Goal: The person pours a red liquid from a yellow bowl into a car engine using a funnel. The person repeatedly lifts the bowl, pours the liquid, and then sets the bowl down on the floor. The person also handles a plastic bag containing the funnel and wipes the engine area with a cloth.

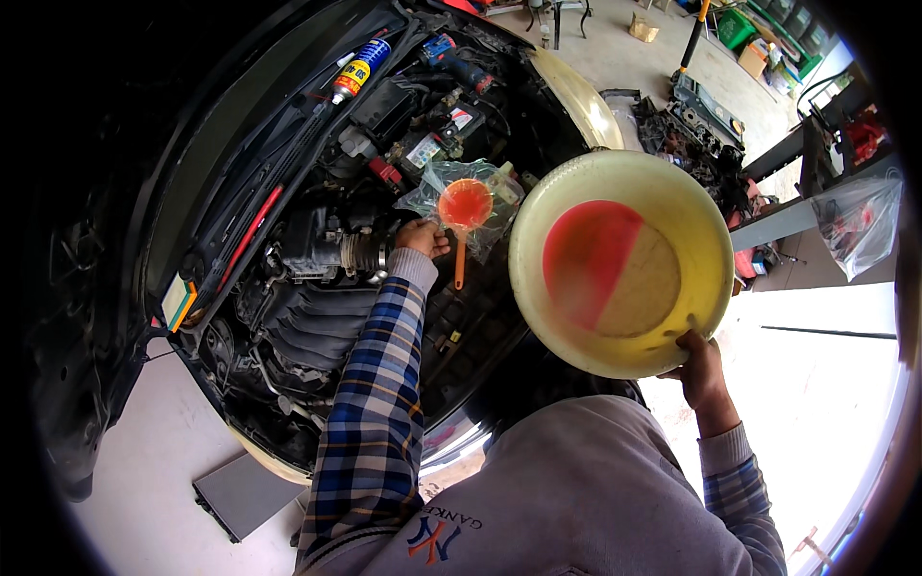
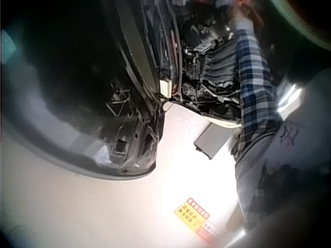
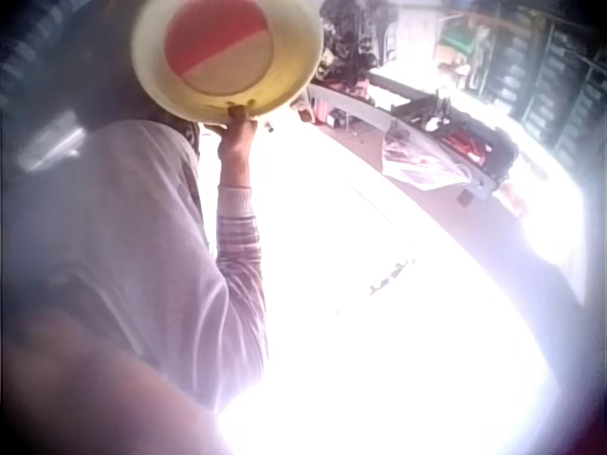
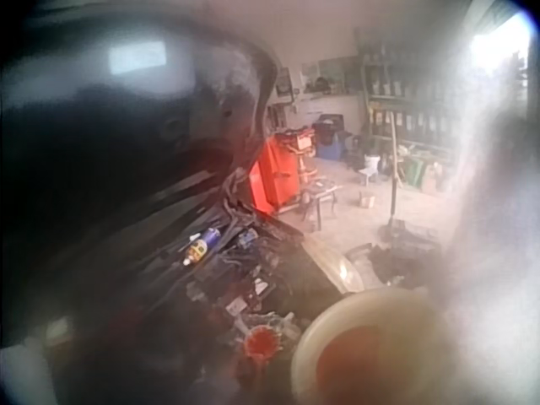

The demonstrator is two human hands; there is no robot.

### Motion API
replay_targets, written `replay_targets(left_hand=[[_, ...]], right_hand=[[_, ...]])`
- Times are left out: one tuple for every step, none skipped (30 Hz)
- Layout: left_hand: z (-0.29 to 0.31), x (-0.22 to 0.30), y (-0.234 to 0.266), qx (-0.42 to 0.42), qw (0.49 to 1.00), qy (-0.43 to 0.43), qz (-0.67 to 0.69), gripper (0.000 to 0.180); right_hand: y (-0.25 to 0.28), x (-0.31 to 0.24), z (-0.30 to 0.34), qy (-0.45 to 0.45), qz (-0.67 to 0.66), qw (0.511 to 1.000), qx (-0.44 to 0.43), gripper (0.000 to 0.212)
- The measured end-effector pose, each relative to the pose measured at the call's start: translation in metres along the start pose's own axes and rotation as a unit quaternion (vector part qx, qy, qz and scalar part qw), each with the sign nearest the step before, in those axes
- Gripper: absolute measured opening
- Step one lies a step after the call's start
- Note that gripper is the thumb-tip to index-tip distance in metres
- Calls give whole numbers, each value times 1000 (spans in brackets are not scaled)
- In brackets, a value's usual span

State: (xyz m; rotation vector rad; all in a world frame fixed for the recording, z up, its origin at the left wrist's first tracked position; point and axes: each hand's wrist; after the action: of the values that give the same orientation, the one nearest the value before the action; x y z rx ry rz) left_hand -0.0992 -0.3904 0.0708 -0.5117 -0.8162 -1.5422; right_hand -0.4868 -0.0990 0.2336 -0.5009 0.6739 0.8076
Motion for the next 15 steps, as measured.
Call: replay_targets(left_hand=[[2,1,0,3,1000,3,-1,16],[3,2,1,5,1000,2,-2,16],[4,2,1,6,1000,1,-3,16],[6,4,1,7,1000,0,-4,16],[8,5,0,8,1000,0,-5,15],[9,6,-1,8,1000,0,-7,15],[9,6,-1,9,1000,0,-7,15],[8,5,0,9,1000,-1,-8,15],[8,5,0,9,1000,-1,-9,16],[7,5,1,9,1000,-3,-10,17],[6,5,2,7,1000,-4,-7,17],[4,5,3,6,1000,-5,-4,17],[3,5,2,3,1000,-5,0,17],[3,4,2,3,1000,-3,-5,17],[3,3,2,4,1000,-2,-10,17]], right_hand=[[0,0,0,0,0,1000,-3,48],[0,0,1,1,0,1000,-6,48],[-1,-1,1,0,-1,1000,-3,48],[-2,-2,1,-1,-2,1000,-1,47],[-2,-2,1,-2,-3,1000,2,47],[-2,-2,1,-3,-4,1000,3,47],[-2,-2,0,-4,-4,1000,3,47],[-2,-2,0,-5,-4,1000,3,47],[-1,-2,-1,-8,-10,1000,0,46],[2,-1,-2,-11,-17,1000,-5,46],[3,0,-4,-13,-25,1000,-9,47],[5,1,-4,-15,-25,1000,-6,47],[6,2,-6,-16,-24,1000,-1,47],[7,3,-7,-18,-24,1000,3,47],[5,2,-6,-13,-22,1000,6,47]])
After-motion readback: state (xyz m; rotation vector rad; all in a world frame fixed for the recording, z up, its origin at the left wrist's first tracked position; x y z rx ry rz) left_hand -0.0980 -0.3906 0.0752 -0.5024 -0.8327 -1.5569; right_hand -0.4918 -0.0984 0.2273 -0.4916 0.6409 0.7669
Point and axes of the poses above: each hand's wrist, its own z-axis away from the middle knuckle, its own y-axis out of the back of the hand, x = y × z, and after that the axes turned 12 degrees about -z, right-handed
